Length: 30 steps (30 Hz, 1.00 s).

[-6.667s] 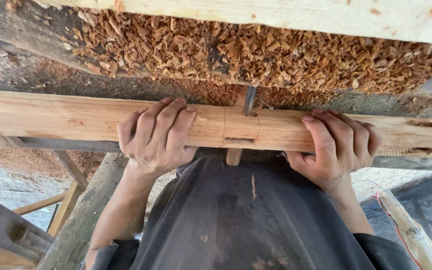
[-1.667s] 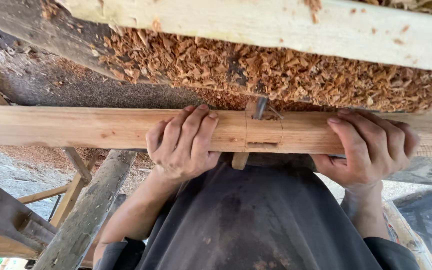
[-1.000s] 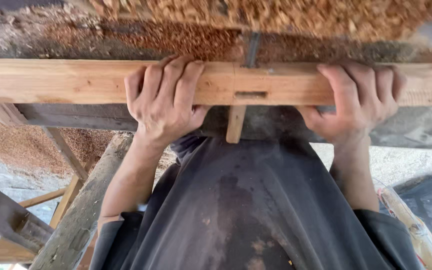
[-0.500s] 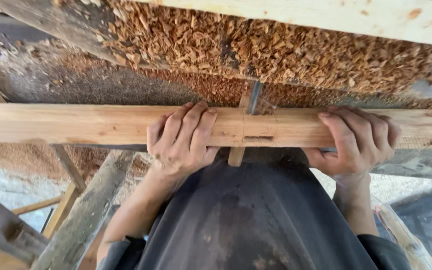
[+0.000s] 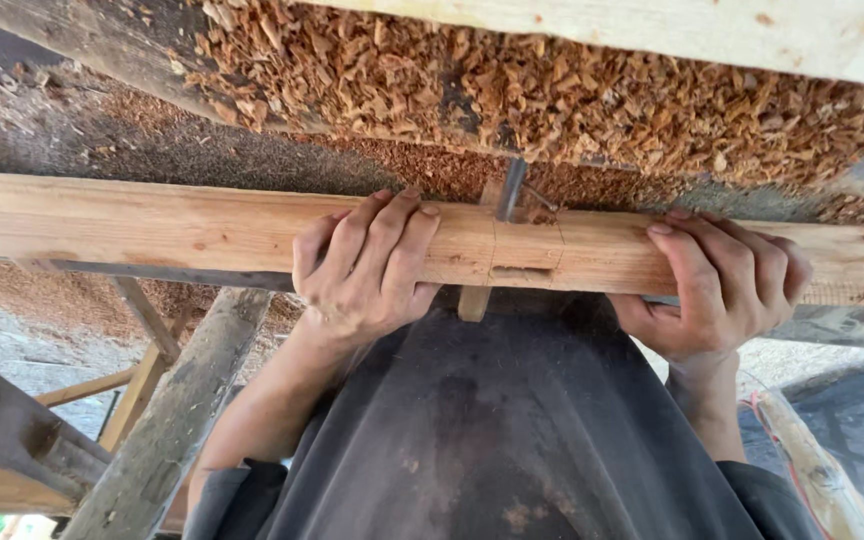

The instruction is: The person uses a manual wood carving machine to cut rectangular notches into a long wooden plank. They repeatedly position the plank under a fixed blade, push it through to carve a notch, and then reposition it to carve subsequent notches along the length of the wood.

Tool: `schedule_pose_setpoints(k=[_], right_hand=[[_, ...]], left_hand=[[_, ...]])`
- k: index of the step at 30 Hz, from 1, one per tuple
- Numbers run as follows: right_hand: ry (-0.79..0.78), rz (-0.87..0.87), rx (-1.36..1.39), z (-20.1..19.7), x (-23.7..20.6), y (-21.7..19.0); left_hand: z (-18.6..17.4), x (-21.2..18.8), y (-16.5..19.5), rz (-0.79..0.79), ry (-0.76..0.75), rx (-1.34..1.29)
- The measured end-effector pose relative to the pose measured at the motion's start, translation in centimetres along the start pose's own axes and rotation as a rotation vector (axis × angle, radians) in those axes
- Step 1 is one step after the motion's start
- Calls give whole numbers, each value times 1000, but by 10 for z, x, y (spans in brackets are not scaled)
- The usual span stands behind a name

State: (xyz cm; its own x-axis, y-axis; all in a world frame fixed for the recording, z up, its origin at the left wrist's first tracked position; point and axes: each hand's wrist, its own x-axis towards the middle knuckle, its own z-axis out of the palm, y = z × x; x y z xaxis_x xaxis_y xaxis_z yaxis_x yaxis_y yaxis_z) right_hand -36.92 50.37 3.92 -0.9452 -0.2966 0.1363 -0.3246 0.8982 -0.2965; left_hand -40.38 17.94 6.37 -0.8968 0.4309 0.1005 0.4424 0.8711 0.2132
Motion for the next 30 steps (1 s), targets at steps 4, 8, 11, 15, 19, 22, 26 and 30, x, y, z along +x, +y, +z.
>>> schedule_pose_setpoints(k=[4,8,11,15,19,22,26,30], right_hand=[[20,24,-27,-2,0,0],[57,-12,20,0,1,3],[26,-24,-21,0,2,7],[-8,-74,-78,0,2,14],[38,-81,-60,4,1,18],[7,-51,-52,6,-1,19],[63,10,-45,8,-5,7],[82,94,-48,7,-8,-13]], left_hand=[[0,1,3,9,14,-5],[3,-1,5,0,34,8],[6,-3,6,10,25,8],[7,-2,7,-4,21,6],[5,5,5,8,53,7],[8,6,2,33,14,16],[21,4,-10,134,133,99],[26,7,-24,179,91,51]])
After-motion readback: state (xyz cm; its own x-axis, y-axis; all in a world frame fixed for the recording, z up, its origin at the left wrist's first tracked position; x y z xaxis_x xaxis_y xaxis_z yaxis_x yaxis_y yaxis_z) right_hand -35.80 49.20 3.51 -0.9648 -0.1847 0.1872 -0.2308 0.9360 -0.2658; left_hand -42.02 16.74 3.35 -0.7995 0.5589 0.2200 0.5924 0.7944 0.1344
